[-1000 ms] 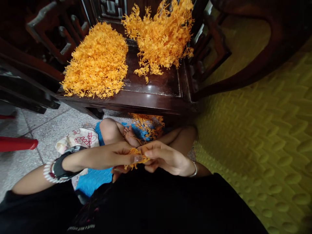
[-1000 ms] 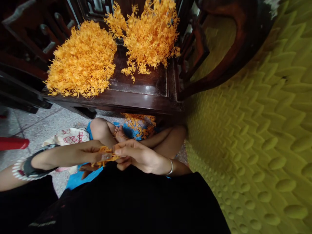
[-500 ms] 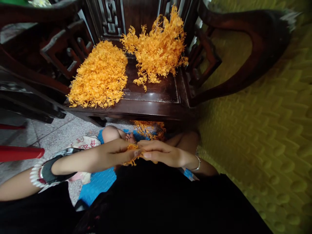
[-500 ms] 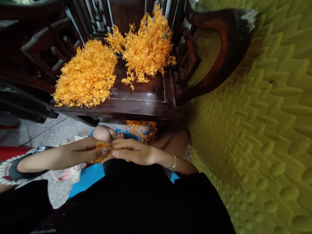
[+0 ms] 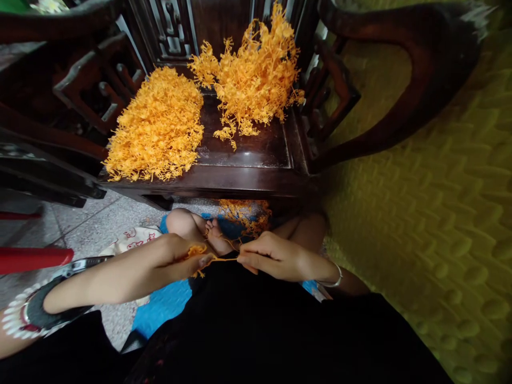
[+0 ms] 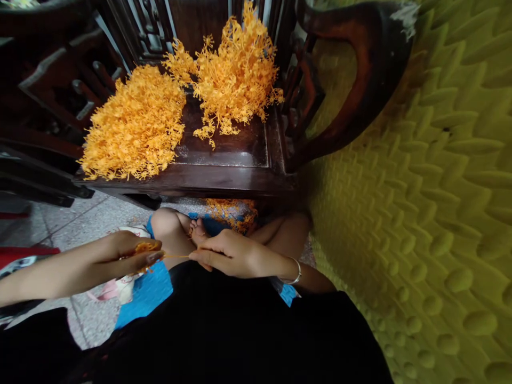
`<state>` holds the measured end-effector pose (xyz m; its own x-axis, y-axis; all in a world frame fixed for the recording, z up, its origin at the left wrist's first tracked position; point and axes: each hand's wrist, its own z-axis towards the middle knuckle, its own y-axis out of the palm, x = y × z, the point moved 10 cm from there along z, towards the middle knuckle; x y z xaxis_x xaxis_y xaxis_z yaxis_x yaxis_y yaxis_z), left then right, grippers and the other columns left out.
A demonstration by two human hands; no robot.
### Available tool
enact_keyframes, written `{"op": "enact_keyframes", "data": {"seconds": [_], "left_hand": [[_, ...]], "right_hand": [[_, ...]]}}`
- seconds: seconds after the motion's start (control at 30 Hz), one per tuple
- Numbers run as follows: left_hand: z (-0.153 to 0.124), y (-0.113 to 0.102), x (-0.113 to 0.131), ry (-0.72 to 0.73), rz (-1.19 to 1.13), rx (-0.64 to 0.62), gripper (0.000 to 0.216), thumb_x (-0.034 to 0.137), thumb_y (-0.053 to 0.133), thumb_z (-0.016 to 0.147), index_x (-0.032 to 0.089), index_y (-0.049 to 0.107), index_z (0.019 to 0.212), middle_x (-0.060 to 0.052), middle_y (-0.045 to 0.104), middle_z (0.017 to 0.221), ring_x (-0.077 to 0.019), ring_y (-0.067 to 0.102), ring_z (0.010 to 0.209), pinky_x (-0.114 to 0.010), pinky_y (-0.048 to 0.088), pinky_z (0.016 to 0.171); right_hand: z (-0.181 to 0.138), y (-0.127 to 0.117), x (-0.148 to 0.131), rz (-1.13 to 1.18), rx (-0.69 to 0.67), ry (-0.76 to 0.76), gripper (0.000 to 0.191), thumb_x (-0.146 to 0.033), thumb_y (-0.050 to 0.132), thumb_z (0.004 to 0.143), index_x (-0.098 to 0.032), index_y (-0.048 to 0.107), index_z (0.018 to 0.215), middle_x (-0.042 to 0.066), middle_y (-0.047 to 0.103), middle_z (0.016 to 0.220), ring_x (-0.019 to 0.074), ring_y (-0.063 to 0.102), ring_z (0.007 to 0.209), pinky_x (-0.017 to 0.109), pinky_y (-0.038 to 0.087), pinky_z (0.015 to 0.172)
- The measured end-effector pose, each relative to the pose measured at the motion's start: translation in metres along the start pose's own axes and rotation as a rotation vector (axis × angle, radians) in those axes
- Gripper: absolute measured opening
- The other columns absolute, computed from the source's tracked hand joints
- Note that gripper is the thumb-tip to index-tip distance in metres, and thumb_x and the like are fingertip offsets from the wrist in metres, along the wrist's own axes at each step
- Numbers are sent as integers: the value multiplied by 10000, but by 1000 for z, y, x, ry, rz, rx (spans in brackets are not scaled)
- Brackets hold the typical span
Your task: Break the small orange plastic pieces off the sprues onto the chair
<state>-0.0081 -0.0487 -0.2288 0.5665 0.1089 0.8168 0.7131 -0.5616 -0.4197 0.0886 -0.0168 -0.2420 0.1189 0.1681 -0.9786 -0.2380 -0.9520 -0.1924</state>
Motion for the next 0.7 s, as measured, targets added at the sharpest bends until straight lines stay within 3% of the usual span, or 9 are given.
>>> {"op": "enact_keyframes", "data": {"seconds": [0.1, 0.2, 0.37, 0.43, 0.6, 0.7], "left_hand": [[-5, 3, 7, -1, -9, -34, 345, 392, 436, 926, 167, 628, 747, -19, 563, 681, -120, 508, 595, -186, 412, 536], [-20, -10, -1, -24, -51, -13, 321, 382, 470, 905, 176, 623, 714, -12, 552, 640, -125, 504, 561, -183, 395, 468], [-53, -61, -26, -21, -96, 292, 335, 380, 460, 913, 198, 612, 677, 0, 523, 578, -130, 480, 513, -203, 413, 467], [-53, -64, -24, 2, -82, 335, 320, 369, 471, 908, 197, 612, 678, -3, 533, 582, -133, 482, 512, -208, 415, 473], [-25, -54, -1, 147, -90, 365, 326, 361, 441, 931, 177, 591, 708, -15, 568, 672, -135, 529, 617, -210, 447, 589], [-12, -55, -14, 111, -186, 412, 314, 392, 445, 944, 163, 585, 781, -9, 550, 702, -129, 521, 647, -212, 435, 607]], "right_hand": [[-5, 5, 2, -44, -16, 16, 369, -318, 403, 983, -168, 461, 651, -60, 414, 567, 59, 387, 507, 216, 309, 539], [-18, -7, 6, -25, 25, 20, 405, -364, 390, 992, -181, 408, 631, -63, 348, 556, 63, 322, 485, 230, 261, 500], [-57, -77, 10, -60, 512, 30, 474, -413, 306, 1012, -199, 336, 590, -50, 298, 555, 94, 277, 507, 272, 248, 518], [-57, -87, 7, -93, 570, 21, 430, -368, 309, 1017, -196, 383, 630, -38, 346, 603, 105, 319, 552, 274, 281, 562], [8, -107, -11, -176, 624, -124, 262, -327, 343, 996, -208, 421, 775, -37, 352, 690, 117, 346, 611, 269, 321, 617], [74, -131, -24, -381, 708, -191, 159, -303, 450, 942, -206, 424, 818, -24, 407, 733, 131, 409, 672, 279, 344, 672]]}}
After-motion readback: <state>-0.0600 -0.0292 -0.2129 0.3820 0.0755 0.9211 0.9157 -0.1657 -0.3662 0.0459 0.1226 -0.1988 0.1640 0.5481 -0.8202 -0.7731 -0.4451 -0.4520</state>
